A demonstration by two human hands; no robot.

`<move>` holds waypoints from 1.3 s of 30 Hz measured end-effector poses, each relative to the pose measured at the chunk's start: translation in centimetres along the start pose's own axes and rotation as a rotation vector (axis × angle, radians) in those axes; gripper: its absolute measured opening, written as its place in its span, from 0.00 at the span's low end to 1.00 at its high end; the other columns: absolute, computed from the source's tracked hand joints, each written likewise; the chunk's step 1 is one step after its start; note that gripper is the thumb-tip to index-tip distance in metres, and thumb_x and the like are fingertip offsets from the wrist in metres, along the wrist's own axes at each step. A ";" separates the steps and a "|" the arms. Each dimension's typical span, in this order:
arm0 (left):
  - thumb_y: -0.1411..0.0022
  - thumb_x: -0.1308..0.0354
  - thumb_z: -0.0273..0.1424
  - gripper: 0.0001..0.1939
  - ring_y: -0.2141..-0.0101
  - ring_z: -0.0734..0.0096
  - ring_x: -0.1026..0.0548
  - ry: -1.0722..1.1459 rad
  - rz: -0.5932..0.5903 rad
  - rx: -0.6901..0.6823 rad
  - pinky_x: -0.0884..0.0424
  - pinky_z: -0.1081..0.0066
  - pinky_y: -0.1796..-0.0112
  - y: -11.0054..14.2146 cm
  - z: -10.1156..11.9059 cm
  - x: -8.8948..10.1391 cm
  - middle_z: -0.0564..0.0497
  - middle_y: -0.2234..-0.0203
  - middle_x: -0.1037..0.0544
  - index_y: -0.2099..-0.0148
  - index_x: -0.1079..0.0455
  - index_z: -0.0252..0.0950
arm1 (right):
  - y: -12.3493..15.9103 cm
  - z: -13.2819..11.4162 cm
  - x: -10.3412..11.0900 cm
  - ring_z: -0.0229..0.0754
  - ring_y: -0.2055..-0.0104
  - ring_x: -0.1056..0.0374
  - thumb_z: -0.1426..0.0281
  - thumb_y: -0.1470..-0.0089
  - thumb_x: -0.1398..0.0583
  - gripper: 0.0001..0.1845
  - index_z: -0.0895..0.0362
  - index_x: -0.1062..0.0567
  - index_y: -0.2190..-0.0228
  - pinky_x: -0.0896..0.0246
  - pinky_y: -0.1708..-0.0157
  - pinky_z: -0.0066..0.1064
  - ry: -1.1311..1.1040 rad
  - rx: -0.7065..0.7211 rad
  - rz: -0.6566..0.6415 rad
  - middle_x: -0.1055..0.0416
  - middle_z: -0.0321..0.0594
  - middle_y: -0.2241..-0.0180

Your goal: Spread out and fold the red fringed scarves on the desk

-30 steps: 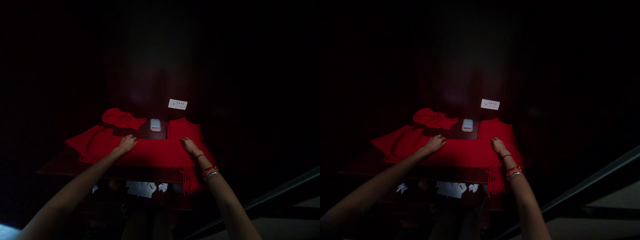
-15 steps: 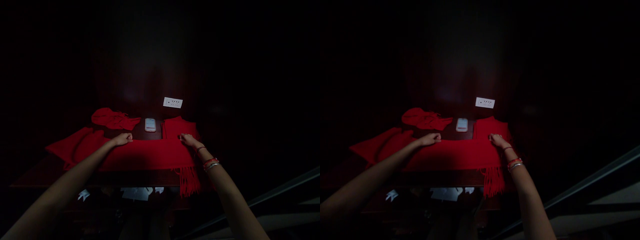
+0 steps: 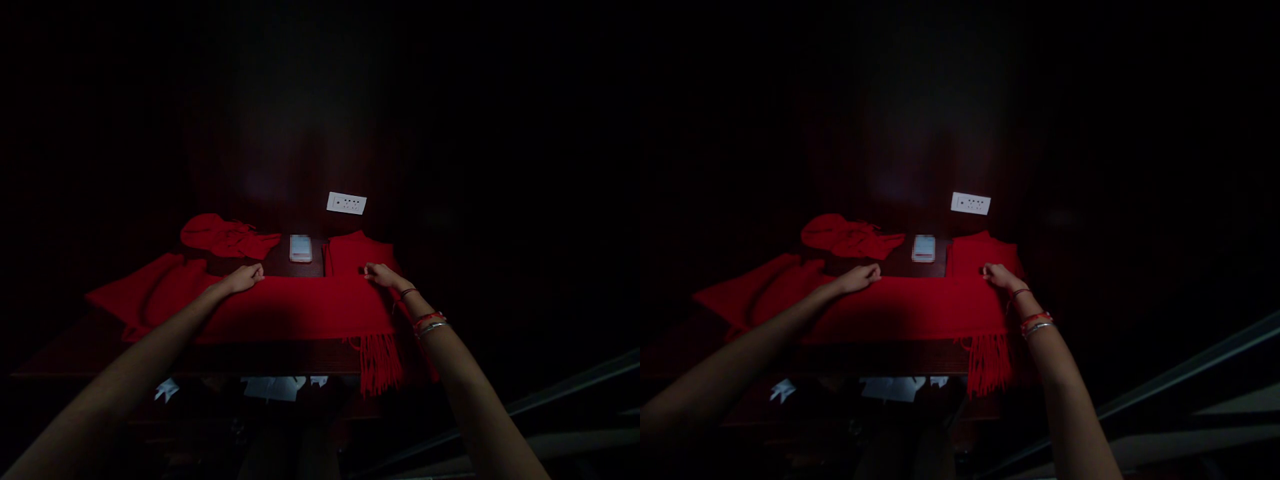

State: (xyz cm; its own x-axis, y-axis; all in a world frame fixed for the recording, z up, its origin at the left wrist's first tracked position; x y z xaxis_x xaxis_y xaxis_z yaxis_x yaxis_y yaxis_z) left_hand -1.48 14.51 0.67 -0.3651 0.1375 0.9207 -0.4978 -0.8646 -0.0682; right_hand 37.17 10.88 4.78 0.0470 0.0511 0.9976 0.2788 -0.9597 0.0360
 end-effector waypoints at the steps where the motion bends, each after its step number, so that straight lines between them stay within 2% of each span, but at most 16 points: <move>1: 0.46 0.58 0.34 0.08 0.73 0.74 0.34 -0.011 0.004 0.016 0.40 0.76 0.71 -0.1 -0.1 -0.1 0.54 0.76 0.32 0.70 0.42 0.37 | -0.1 0.0 -0.1 0.34 0.70 0.37 0.72 0.51 0.48 0.10 0.60 0.31 0.66 0.49 0.72 0.21 0.009 -0.021 0.009 0.30 0.40 0.69; 7: 0.46 0.56 0.33 0.07 0.68 0.69 0.32 -0.093 0.081 0.168 0.40 0.73 0.67 -0.4 -0.7 -1.3 0.52 0.72 0.29 0.69 0.40 0.37 | -0.4 -0.6 -1.0 0.37 0.69 0.35 0.74 0.53 0.47 0.09 0.60 0.30 0.67 0.50 0.73 0.22 0.080 -0.147 0.056 0.29 0.44 0.68; 16: 0.41 0.61 0.33 0.11 0.62 0.62 0.33 -0.164 0.171 0.256 0.40 0.66 0.63 -0.2 -0.8 -2.1 0.46 0.66 0.29 0.62 0.41 0.35 | -0.1 -1.0 -2.3 0.39 0.68 0.35 0.71 0.47 0.54 0.14 0.61 0.31 0.65 0.48 0.71 0.25 0.121 -0.264 0.139 0.30 0.48 0.69; 18: 0.41 0.60 0.33 0.10 0.60 0.62 0.34 -0.218 0.173 0.253 0.40 0.66 0.62 -0.1 -0.6 -2.0 0.46 0.65 0.29 0.63 0.40 0.36 | 0.1 -1.4 -2.5 0.40 0.66 0.35 0.71 0.47 0.55 0.15 0.61 0.31 0.65 0.47 0.68 0.26 0.128 -0.277 0.172 0.31 0.48 0.67; 21: 0.42 0.58 0.33 0.11 0.59 0.61 0.35 -0.299 0.188 0.241 0.40 0.65 0.61 0.3 0.2 -1.6 0.45 0.64 0.30 0.63 0.37 0.35 | 1.1 -2.8 -2.5 0.45 0.58 0.39 0.70 0.45 0.58 0.18 0.63 0.33 0.60 0.49 0.60 0.32 0.150 -0.297 0.252 0.35 0.53 0.60; 23: 0.42 0.58 0.32 0.12 0.57 0.60 0.36 -0.353 0.234 0.205 0.42 0.63 0.58 0.7 1.3 -1.4 0.43 0.61 0.32 0.59 0.37 0.35 | 2.1 -4.2 -2.3 0.48 0.52 0.45 0.69 0.44 0.59 0.20 0.63 0.36 0.56 0.54 0.54 0.38 0.163 -0.277 0.348 0.40 0.54 0.54; 26: 0.41 0.59 0.32 0.17 0.50 0.60 0.43 -0.385 0.315 0.059 0.48 0.63 0.52 1.4 3.7 -1.6 0.42 0.52 0.39 0.51 0.40 0.35 | 3.7 -6.7 -2.7 0.49 0.45 0.57 0.64 0.45 0.58 0.23 0.57 0.42 0.50 0.64 0.49 0.45 0.145 -0.153 0.433 0.49 0.48 0.47; 28: 0.40 0.60 0.35 0.20 0.46 0.62 0.50 -0.364 0.269 -0.067 0.54 0.62 0.49 2.0 5.1 -2.4 0.46 0.46 0.46 0.46 0.45 0.39 | 4.4 -7.7 -3.8 0.50 0.42 0.64 0.58 0.46 0.58 0.26 0.52 0.48 0.46 0.68 0.48 0.50 0.109 -0.099 0.325 0.55 0.42 0.43; 30: 0.40 0.61 0.39 0.22 0.44 0.60 0.55 -0.339 0.128 -0.136 0.57 0.58 0.49 2.6 5.4 -3.6 0.51 0.43 0.51 0.43 0.50 0.44 | 4.9 -7.8 -5.1 0.52 0.42 0.68 0.53 0.48 0.59 0.30 0.48 0.53 0.45 0.69 0.49 0.53 0.066 -0.124 0.157 0.60 0.38 0.42; 32: 0.40 0.61 0.41 0.24 0.44 0.58 0.57 -0.322 -0.014 -0.139 0.57 0.56 0.49 3.2 4.8 -4.4 0.52 0.43 0.53 0.42 0.53 0.47 | 5.3 -7.3 -5.9 0.54 0.41 0.69 0.50 0.49 0.62 0.32 0.48 0.55 0.45 0.71 0.49 0.54 0.026 -0.186 0.052 0.63 0.37 0.41; 34: 0.40 0.61 0.41 0.25 0.44 0.59 0.57 -0.307 -0.078 -0.113 0.57 0.57 0.49 3.8 3.8 -4.6 0.52 0.43 0.53 0.41 0.55 0.46 | 5.6 -6.8 -6.1 0.54 0.41 0.70 0.49 0.50 0.62 0.34 0.48 0.57 0.44 0.73 0.48 0.53 -0.004 -0.228 0.002 0.66 0.37 0.41; 36: 0.40 0.61 0.41 0.25 0.44 0.59 0.58 -0.296 -0.087 -0.080 0.58 0.56 0.49 4.2 3.5 -4.4 0.51 0.43 0.53 0.41 0.55 0.46 | 5.8 -7.0 -5.6 0.54 0.41 0.72 0.48 0.50 0.62 0.35 0.50 0.57 0.44 0.75 0.49 0.54 -0.024 -0.252 -0.022 0.67 0.39 0.41; 39: 0.40 0.62 0.42 0.24 0.44 0.59 0.59 -0.287 -0.039 -0.100 0.61 0.53 0.49 4.6 5.1 -4.5 0.50 0.42 0.55 0.42 0.54 0.45 | 5.9 -9.6 -4.6 0.54 0.41 0.74 0.48 0.50 0.63 0.36 0.52 0.57 0.44 0.77 0.49 0.55 -0.039 -0.202 0.049 0.67 0.41 0.41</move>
State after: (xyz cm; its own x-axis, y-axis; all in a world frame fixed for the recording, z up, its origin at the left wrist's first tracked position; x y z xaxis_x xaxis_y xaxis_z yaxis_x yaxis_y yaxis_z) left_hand 1.88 7.46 -1.78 -0.1146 0.0150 0.9933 -0.5874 -0.8074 -0.0556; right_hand 29.41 2.31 0.96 0.0943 0.0104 0.9955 0.0772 -0.9970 0.0031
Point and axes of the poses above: each hand's wrist, its own y-axis away from the middle knuckle, its own x-axis out of the back of the hand, z = x × y, the point moved 3 cm from there along -y, towards the middle knuckle
